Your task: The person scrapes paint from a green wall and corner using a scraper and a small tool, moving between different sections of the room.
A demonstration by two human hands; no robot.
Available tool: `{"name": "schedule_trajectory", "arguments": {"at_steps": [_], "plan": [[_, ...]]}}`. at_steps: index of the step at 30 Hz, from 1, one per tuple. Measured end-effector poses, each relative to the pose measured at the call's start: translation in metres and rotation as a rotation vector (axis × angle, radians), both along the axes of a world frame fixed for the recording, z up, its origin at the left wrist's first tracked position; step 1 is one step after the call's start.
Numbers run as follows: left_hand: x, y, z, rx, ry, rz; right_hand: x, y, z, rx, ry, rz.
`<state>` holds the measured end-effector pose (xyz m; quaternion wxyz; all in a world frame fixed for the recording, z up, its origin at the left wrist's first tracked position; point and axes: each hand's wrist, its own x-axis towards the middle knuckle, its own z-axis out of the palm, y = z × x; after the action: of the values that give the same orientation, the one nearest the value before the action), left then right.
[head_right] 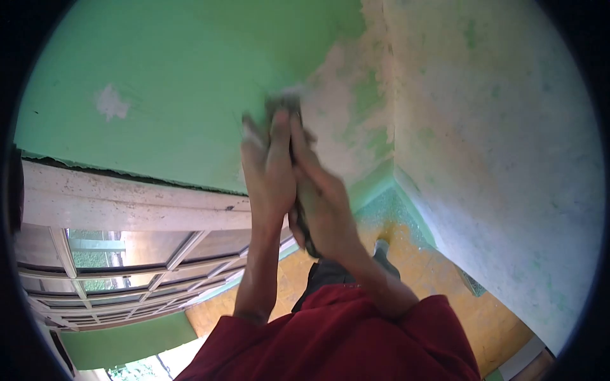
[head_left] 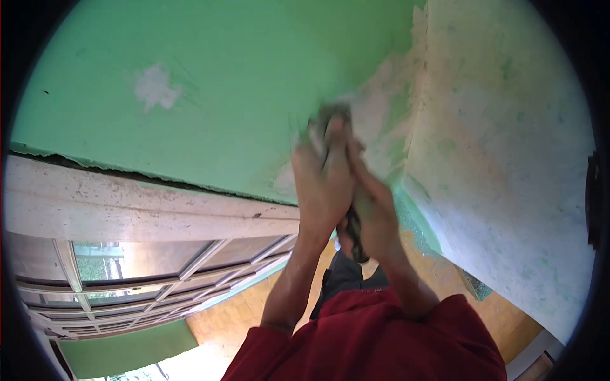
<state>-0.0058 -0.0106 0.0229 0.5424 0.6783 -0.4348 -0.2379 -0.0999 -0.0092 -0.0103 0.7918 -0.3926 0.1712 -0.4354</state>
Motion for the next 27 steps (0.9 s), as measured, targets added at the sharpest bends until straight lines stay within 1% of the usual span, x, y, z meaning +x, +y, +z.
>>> {"name": "schedule_trajectory", "arguments": {"at_steps": [1,2,4,5,6,8,9,11,12,13,14,16,17,18,19,20,22,23,24,25,26,27], "plan": [[0.0,-0.002,0.0,0.015,0.078,0.033,0.002,0.009,-0.006,-0.019,0.054,0.006],[-0.001,-0.01,0.004,-0.006,0.075,0.021,0.003,0.01,-0.008,-0.037,0.108,0.008],[-0.003,-0.013,0.009,-0.128,-0.005,-0.004,-0.001,0.0,0.004,0.014,0.112,0.026],[0.001,-0.021,0.017,-0.039,-0.056,-0.054,-0.001,-0.013,0.005,-0.009,0.062,0.027],[0.0,-0.008,0.009,-0.013,-0.05,-0.044,-0.002,-0.014,0.006,-0.024,0.014,0.029],[0.002,-0.006,-0.006,-0.055,0.025,0.012,-0.004,0.007,-0.001,0.089,0.126,0.047],[0.0,0.005,-0.017,0.004,0.102,0.084,0.0,0.013,-0.013,0.049,0.124,0.053],[0.004,0.0,-0.021,0.019,0.102,0.033,-0.003,0.014,-0.015,0.028,0.116,0.046],[0.006,0.006,-0.023,0.058,0.112,0.017,-0.013,0.012,-0.003,0.097,0.104,0.111],[0.005,0.004,-0.025,0.035,0.14,0.038,-0.022,0.006,0.007,0.159,0.095,0.177],[0.003,0.01,-0.029,0.06,0.149,0.049,-0.026,0.004,0.011,0.164,0.092,0.198],[0.001,0.007,-0.03,0.022,0.138,0.065,-0.015,0.002,-0.016,0.038,0.111,0.131],[0.007,0.009,-0.045,0.052,0.053,0.096,-0.011,0.005,-0.028,0.027,0.115,0.134],[0.007,0.013,-0.059,0.041,0.062,0.095,-0.009,0.009,-0.043,-0.113,0.281,0.044],[0.004,0.023,-0.074,0.101,-0.07,0.094,-0.008,0.013,-0.061,-0.253,0.446,-0.05],[0.004,0.035,-0.095,0.163,-0.205,0.093,-0.009,0.018,-0.087,-0.261,0.454,-0.053],[0.015,0.076,-0.177,0.228,-0.486,-0.014,-0.023,0.031,-0.157,-0.468,0.746,-0.29],[0.023,0.106,-0.218,0.337,-0.496,-0.056,-0.041,0.039,-0.199,-0.463,0.896,-0.223],[0.048,0.145,-0.299,0.385,-0.552,-0.121,-0.066,0.049,-0.247,-0.459,1.045,-0.153],[0.064,0.196,-0.355,0.522,-0.657,-0.193,-0.098,0.063,-0.301,-0.549,1.228,-0.087],[0.077,0.252,-0.407,0.823,-0.642,-0.162,-0.14,0.08,-0.354,-0.831,1.347,0.02],[0.099,0.328,-0.477,1.233,-0.565,-0.16,-0.176,0.097,-0.354,-0.559,1.442,0.348]]}}
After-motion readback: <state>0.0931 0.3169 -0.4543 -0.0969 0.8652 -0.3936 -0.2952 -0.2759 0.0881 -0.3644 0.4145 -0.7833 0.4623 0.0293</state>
